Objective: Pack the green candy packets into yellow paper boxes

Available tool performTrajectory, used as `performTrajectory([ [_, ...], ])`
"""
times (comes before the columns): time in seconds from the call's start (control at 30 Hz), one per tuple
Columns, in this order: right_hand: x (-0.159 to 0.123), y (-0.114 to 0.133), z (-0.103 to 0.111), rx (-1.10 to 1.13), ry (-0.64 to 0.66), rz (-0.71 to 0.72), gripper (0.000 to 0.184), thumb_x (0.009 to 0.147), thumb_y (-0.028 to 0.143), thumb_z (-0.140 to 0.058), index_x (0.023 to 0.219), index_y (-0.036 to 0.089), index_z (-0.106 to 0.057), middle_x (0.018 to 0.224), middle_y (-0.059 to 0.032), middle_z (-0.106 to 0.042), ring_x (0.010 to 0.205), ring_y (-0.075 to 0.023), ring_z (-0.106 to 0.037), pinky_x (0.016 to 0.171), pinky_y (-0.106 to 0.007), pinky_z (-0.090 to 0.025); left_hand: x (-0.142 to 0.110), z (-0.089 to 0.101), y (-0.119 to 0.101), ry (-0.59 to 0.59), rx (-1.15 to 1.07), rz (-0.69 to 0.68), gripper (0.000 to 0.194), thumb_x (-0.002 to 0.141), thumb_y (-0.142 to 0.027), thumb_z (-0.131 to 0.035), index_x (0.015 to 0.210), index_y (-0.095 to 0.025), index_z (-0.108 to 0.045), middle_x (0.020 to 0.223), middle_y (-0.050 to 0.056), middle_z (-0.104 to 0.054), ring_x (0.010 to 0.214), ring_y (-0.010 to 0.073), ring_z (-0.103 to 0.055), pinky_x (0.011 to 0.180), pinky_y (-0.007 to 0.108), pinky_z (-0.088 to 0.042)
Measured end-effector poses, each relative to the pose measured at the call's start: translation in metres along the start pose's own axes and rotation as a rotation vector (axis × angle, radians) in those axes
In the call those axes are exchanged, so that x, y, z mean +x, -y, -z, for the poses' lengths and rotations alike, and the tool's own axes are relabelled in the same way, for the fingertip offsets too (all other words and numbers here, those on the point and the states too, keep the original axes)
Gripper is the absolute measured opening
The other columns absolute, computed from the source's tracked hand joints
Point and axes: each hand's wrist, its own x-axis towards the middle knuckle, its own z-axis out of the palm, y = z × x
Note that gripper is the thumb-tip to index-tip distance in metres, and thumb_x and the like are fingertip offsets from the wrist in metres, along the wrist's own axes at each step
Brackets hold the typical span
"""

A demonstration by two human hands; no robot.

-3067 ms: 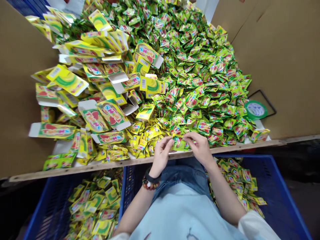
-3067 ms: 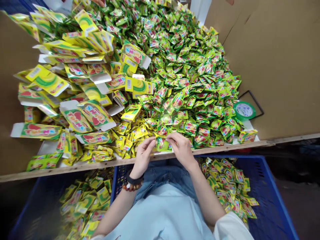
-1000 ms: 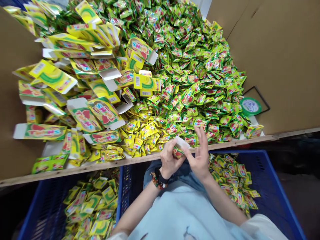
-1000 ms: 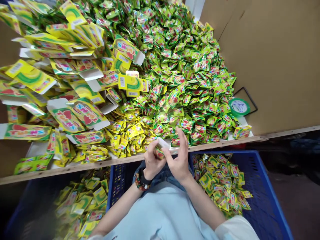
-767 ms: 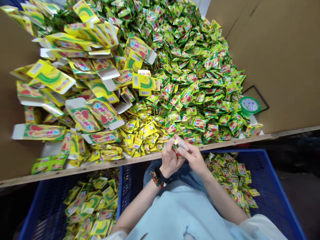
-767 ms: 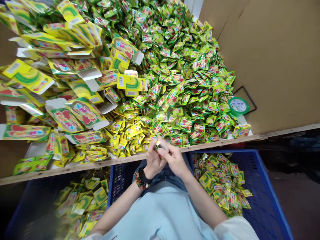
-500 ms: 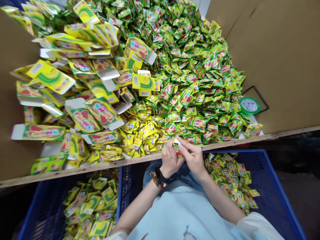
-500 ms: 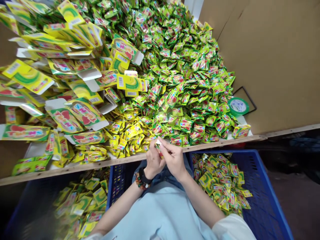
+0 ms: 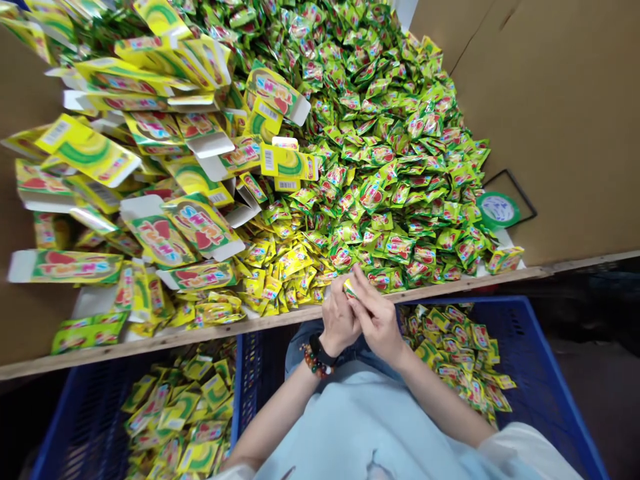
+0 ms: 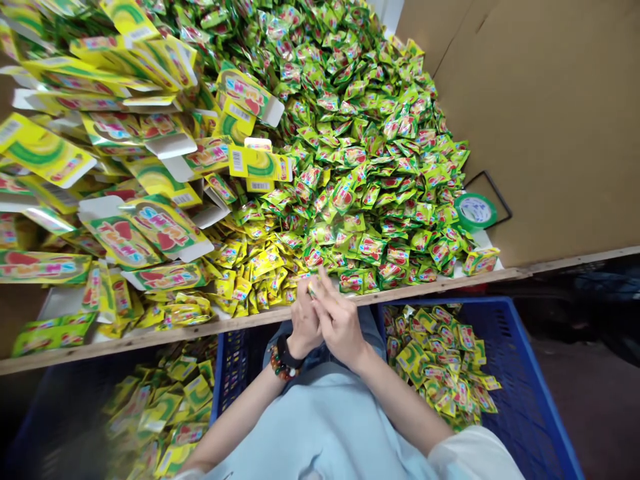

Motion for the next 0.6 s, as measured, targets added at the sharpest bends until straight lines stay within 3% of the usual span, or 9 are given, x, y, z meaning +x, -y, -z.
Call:
performTrajectory([
  [0.1,0.0005,-0.0046,-0.0016,-0.034,-0.061,-0.034,0.056,0.09,0.023,-0.059,0.144,0.027,-0.046,0.141,-0.007,-0.056,0.127,-0.0243,-0.058,0.106,-0.04,-0.051,0.0004,0.0,-0.0003,-0.019,0.001,0.035,0.056,0.092,-0.031,-0.046,0.144,-0.018,-0.029,0.122,0.018,-0.059,0.103,0.0285,-0.065,0.079,0.042,-0.056],
  [0.2,0.0006,-0.0086,-0.0029,-0.101,-0.036,0.061,0.048,0.091,0.022,-0.055,0.139,0.024,-0.053,0.132,-0.0075,-0.064,0.122,-0.0252,-0.062,0.103,-0.041,-0.053,0.0005,0.0012,-0.0009,0.0,-0.025,0.054,0.05,0.094,-0.031,-0.04,0.142,-0.017,-0.033,0.12,0.019,-0.061,0.101,0.0283,-0.066,0.078,0.041,-0.055],
  [0.4,-0.0044,-0.0081,-0.0022,-0.222,0.043,0.169,0.046,0.094,0.02,-0.051,0.14,0.021,-0.053,0.136,-0.0111,-0.06,0.126,-0.0254,-0.059,0.101,-0.04,-0.055,-0.0008,0.0037,0.0015,-0.005,-0.065,0.03,0.048,0.098,-0.038,-0.028,0.14,-0.017,-0.036,0.118,0.021,-0.061,0.1,0.0288,-0.067,0.079,0.043,-0.055],
  [0.6,-0.0064,-0.0013,0.0005,-0.148,-0.069,0.14,0.041,0.092,0.013,-0.05,0.129,0.024,-0.063,0.129,-0.0088,-0.065,0.115,-0.0241,-0.066,0.096,-0.039,-0.059,-0.0002,0.0035,-0.0034,0.05,-0.039,-0.02,0.047,0.095,-0.03,-0.033,0.14,-0.017,-0.036,0.118,0.022,-0.06,0.104,0.0301,-0.065,0.081,0.045,-0.055],
])
